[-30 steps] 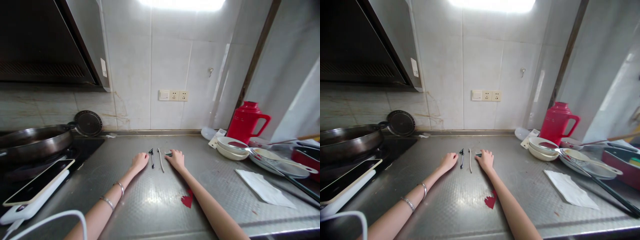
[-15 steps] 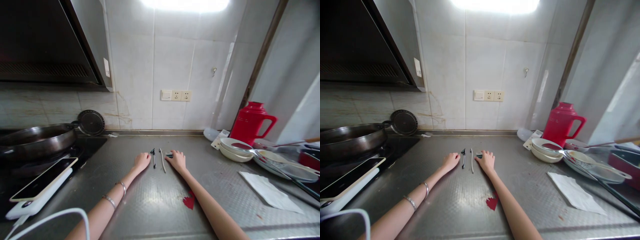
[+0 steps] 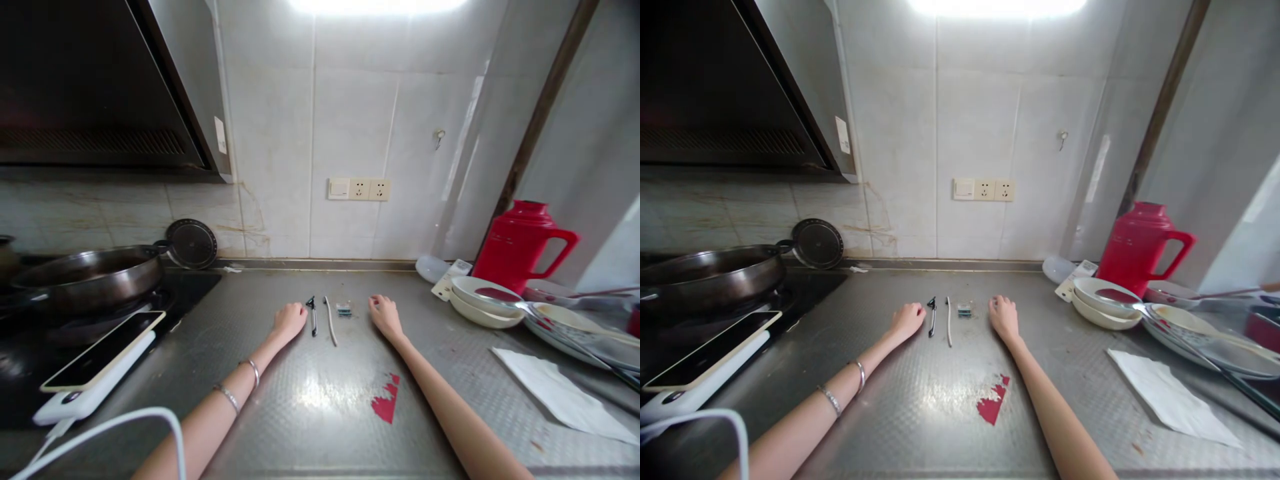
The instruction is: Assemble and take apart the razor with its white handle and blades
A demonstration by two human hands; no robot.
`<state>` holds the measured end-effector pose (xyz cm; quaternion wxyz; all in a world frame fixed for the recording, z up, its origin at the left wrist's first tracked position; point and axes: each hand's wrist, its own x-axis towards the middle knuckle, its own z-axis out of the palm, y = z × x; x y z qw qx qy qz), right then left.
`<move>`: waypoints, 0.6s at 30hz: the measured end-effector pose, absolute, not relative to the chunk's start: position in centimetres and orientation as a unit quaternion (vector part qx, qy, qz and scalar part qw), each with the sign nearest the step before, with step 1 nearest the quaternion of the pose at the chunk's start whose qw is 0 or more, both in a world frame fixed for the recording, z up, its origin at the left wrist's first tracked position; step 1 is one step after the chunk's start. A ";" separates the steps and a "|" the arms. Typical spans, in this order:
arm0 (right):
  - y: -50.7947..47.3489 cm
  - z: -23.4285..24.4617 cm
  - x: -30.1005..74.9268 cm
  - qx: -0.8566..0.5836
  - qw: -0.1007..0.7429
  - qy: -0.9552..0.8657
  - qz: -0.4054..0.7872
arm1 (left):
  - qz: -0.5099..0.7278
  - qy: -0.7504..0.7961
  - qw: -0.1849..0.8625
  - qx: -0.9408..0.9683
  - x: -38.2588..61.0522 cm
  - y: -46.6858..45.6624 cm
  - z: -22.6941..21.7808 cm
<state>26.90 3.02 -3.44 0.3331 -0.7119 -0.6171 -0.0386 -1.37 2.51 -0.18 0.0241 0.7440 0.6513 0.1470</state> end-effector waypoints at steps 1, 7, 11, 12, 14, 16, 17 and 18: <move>3.2 -3.6 27.2 -0.706 0.342 -0.618 -0.042 | 0.145 0.654 0.020 0.743 -1.3 2.5 -0.1; 3.8 -4.4 27.6 -0.691 0.391 -0.606 -0.048 | 0.139 0.663 -0.001 0.735 -0.8 2.4 0.5; 4.2 -4.8 28.0 -0.690 0.399 -0.603 -0.033 | 0.148 0.668 0.024 0.729 0.4 2.9 0.8; 4.2 -4.9 28.0 -0.692 0.399 -0.601 -0.027 | 0.148 0.668 0.028 0.728 0.8 3.0 0.9; 4.3 -5.0 28.1 -0.697 0.396 -0.597 -0.018 | 0.140 0.666 0.032 0.732 1.6 3.1 1.0; 4.3 -5.0 28.2 -0.700 0.389 -0.599 -0.012 | 0.122 0.665 0.041 0.735 2.3 3.1 1.1; 4.3 -5.0 28.1 -0.700 0.384 -0.602 -0.013 | 0.116 0.665 0.046 0.736 2.6 3.1 1.1; 4.2 -5.0 28.1 -0.701 0.377 -0.605 -0.015 | 0.113 0.664 0.052 0.738 2.8 3.1 1.1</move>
